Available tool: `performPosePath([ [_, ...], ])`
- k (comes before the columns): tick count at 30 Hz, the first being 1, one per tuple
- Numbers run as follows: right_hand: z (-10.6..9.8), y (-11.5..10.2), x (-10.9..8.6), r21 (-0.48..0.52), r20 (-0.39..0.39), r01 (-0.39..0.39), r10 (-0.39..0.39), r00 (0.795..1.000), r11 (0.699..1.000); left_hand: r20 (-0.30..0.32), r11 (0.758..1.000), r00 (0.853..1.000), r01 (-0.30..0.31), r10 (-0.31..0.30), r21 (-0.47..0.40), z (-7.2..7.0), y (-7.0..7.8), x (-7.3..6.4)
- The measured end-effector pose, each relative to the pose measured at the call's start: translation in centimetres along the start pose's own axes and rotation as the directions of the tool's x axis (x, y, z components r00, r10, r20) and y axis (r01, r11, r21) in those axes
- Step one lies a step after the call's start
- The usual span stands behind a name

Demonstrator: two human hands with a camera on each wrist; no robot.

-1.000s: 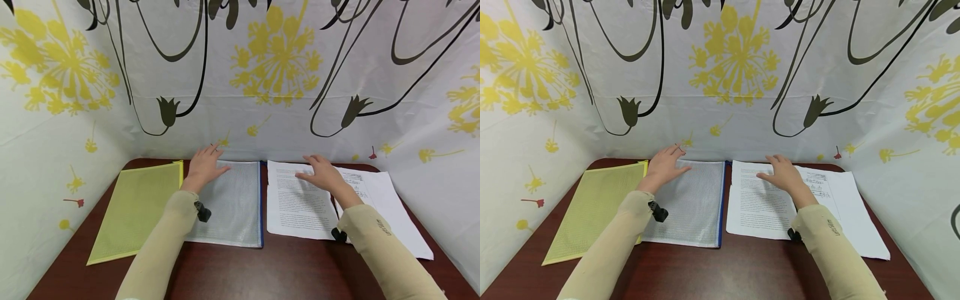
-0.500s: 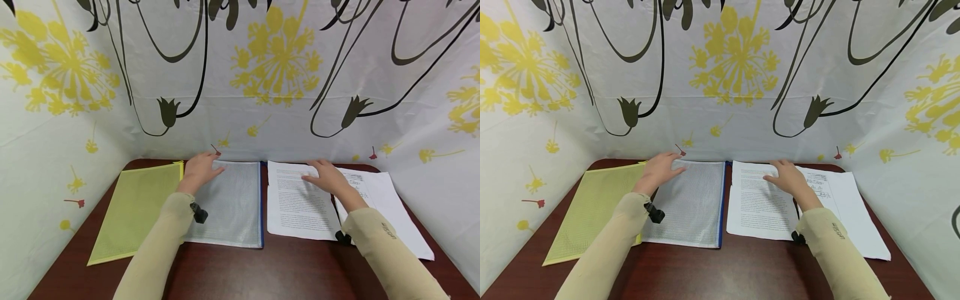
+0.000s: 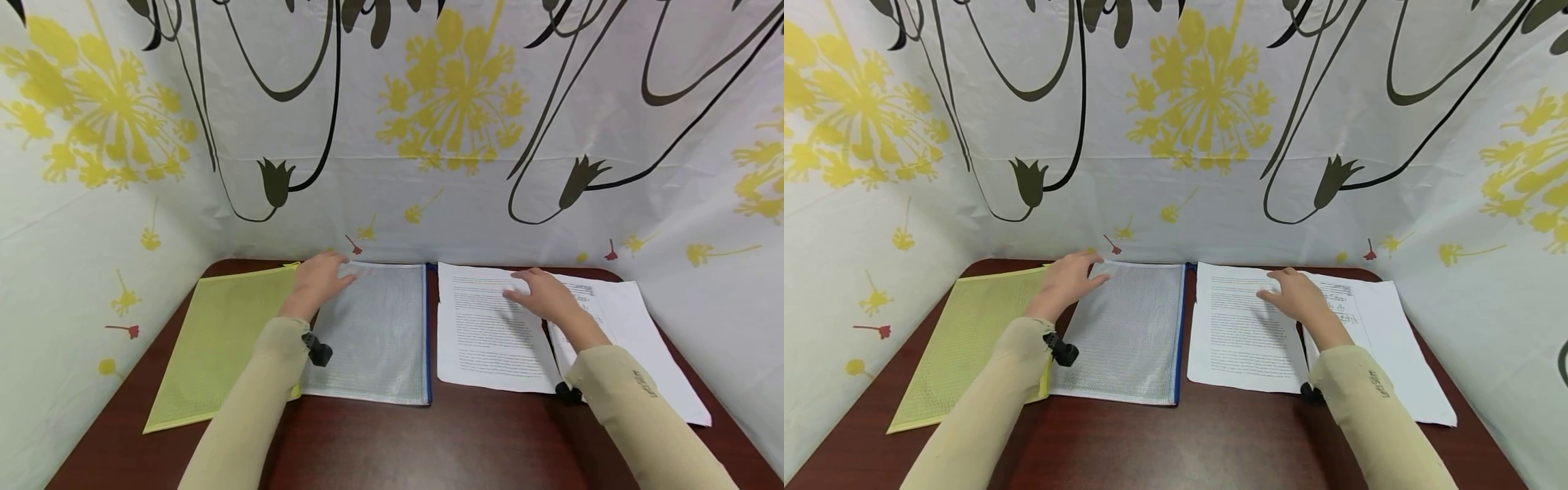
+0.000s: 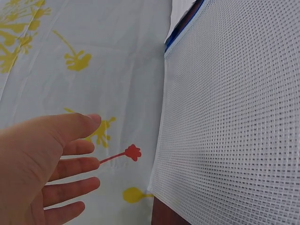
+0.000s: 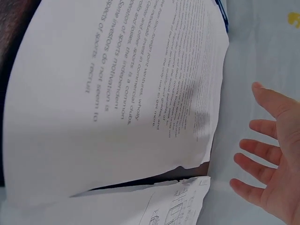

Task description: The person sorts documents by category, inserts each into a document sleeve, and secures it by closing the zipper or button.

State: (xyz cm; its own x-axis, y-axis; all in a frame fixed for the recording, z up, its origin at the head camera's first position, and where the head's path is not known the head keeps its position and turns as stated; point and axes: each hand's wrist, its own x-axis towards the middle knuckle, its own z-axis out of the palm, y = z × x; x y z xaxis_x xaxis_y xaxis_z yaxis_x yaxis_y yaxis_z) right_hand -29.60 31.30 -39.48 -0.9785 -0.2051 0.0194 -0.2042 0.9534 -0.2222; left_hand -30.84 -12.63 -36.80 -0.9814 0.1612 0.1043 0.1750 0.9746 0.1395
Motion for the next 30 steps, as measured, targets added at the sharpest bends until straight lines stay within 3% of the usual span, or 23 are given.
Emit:
performPosePath([
  [10, 0.1, 1.1, -0.9, -0.015, -0.028, 0.022, -0.023, 0.999, 1.000, -0.011, 0.999, 1.000, -0.009, 0.008, -0.047, 0.5, -1.4, -0.4],
  [21, 0.4, 2.5, -1.5, -0.019, 0.022, -0.038, 0.038, 0.999, 0.999, 0.001, 0.998, 1.000, 0.005, -0.005, -0.065, 0.8, -2.6, -0.9],
  [30, 0.6, 3.2, -2.0, -0.016, 0.018, -0.053, 0.053, 0.998, 0.998, 0.013, 0.997, 0.999, 0.033, -0.033, -0.067, 1.1, -3.7, -1.2],
])
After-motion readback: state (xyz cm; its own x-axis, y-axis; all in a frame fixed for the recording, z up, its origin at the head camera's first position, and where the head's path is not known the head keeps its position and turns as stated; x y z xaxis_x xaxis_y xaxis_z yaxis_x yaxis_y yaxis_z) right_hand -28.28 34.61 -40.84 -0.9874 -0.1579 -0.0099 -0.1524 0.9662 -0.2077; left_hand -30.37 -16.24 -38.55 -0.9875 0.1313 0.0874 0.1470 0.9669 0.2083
